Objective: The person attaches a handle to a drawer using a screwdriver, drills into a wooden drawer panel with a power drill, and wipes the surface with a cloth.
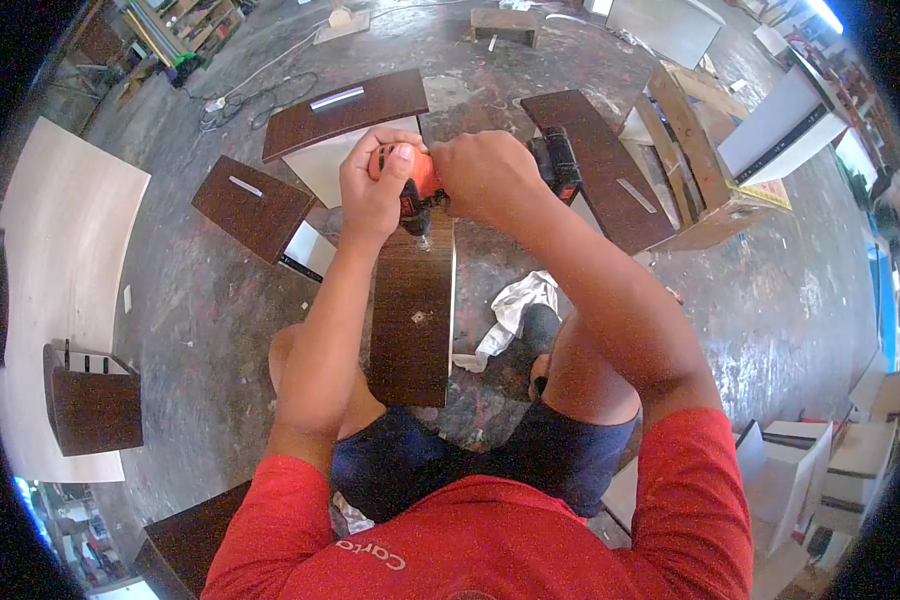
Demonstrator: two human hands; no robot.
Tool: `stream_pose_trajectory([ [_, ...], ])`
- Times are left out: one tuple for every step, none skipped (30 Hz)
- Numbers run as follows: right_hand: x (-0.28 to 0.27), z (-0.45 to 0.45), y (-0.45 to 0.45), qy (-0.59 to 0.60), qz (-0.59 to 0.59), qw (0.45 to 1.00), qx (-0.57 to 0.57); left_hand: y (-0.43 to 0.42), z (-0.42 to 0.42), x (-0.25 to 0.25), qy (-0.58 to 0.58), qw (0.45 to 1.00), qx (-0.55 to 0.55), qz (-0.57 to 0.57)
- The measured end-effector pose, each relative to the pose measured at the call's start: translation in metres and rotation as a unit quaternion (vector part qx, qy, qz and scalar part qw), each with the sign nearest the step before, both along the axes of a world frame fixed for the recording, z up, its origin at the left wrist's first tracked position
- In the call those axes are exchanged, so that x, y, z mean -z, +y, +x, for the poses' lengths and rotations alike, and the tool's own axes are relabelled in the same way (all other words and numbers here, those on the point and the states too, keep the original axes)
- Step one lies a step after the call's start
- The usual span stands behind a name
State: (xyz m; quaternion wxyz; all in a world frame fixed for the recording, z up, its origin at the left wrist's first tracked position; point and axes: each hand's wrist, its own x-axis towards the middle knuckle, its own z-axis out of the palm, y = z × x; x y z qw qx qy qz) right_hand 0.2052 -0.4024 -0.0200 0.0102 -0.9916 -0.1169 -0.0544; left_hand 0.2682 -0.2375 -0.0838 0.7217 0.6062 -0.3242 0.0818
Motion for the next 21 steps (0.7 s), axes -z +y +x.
stream_pose_trajectory([
  [0.0020,0.0021,-0.0004,0.004,0.005,1.000,0.000,0.0004,0.0016,0.0016,0.001,1.000,0.001,-0.001],
  [0.0029,0.0036,0.0000,0.004,-0.001,1.000,-0.001,0.0005,0.0034,0.0030,0.003,1.000,0.002,-0.003],
  [0.0029,0.0046,0.0004,0.005,-0.007,1.000,-0.002,0.0004,0.0046,0.0040,0.004,1.000,0.003,-0.005],
  [0.0023,0.0056,0.0007,0.005,-0.014,1.000,-0.003,0.0005,0.0056,0.0045,0.002,1.000,0.002,-0.006],
  [0.0011,0.0057,0.0014,-0.002,-0.011,1.000,-0.005,0.0006,0.0059,0.0040,0.001,1.000,0.002,-0.008],
  [-0.0003,0.0045,0.0024,-0.007,-0.008,1.000,-0.007,0.0008,0.0055,0.0038,0.001,1.000,0.003,-0.009],
  [-0.0009,0.0036,0.0030,-0.013,-0.004,1.000,-0.007,0.0009,0.0055,0.0038,0.003,1.000,0.004,-0.010],
  [-0.0006,0.0037,0.0030,-0.017,-0.004,1.000,-0.007,0.0007,0.0059,0.0034,0.004,1.000,0.006,-0.011],
  [-0.0001,0.0035,0.0028,-0.020,-0.005,1.000,-0.007,0.0004,0.0057,0.0030,0.006,1.000,0.007,-0.012],
  [-0.0001,0.0034,0.0028,-0.024,-0.005,1.000,-0.007,0.0005,0.0050,0.0019,0.009,1.000,0.009,-0.004],
  [-0.0017,0.0031,0.0031,-0.019,-0.005,1.000,-0.006,0.0010,0.0040,0.0004,0.011,1.000,0.010,0.004],
  [-0.0039,0.0027,0.0037,-0.014,-0.005,1.000,-0.004,0.0016,0.0036,0.0000,0.014,1.000,0.011,0.012],
  [-0.0046,0.0022,0.0041,-0.008,-0.004,1.000,-0.003,0.0015,0.0043,0.0011,0.005,1.000,0.008,0.008],
  [-0.0021,0.0027,0.0035,-0.012,-0.006,1.000,-0.003,0.0007,0.0057,0.0021,-0.003,1.000,0.005,0.004],
  [0.0019,0.0040,0.0022,-0.015,-0.008,1.000,-0.004,0.0002,0.0062,0.0026,-0.012,1.000,0.002,-0.001],
  [0.0040,0.0050,0.0012,-0.020,-0.010,1.000,-0.005,0.0001,0.0061,0.0029,-0.010,1.000,0.004,-0.002],
  [0.0036,0.0048,0.0010,-0.018,-0.011,1.000,-0.007,0.0003,0.0052,0.0020,-0.007,1.000,0.007,-0.003],
  [0.0026,0.0044,0.0010,-0.016,-0.012,1.000,-0.009,0.0005,0.0044,0.0014,-0.004,1.000,0.009,-0.004],
  [0.0021,0.0043,0.0010,-0.015,-0.013,1.000,-0.011,0.0007,0.0043,0.0010,-0.004,1.000,0.008,-0.004],
  [0.0022,0.0044,0.0012,-0.013,-0.010,1.000,-0.009,0.0009,0.0043,0.0009,-0.003,1.000,0.007,-0.003],
  [0.0022,0.0050,0.0013,-0.012,-0.007,1.000,-0.008,0.0008,0.0047,0.0009,-0.002,1.000,0.006,-0.003],
])
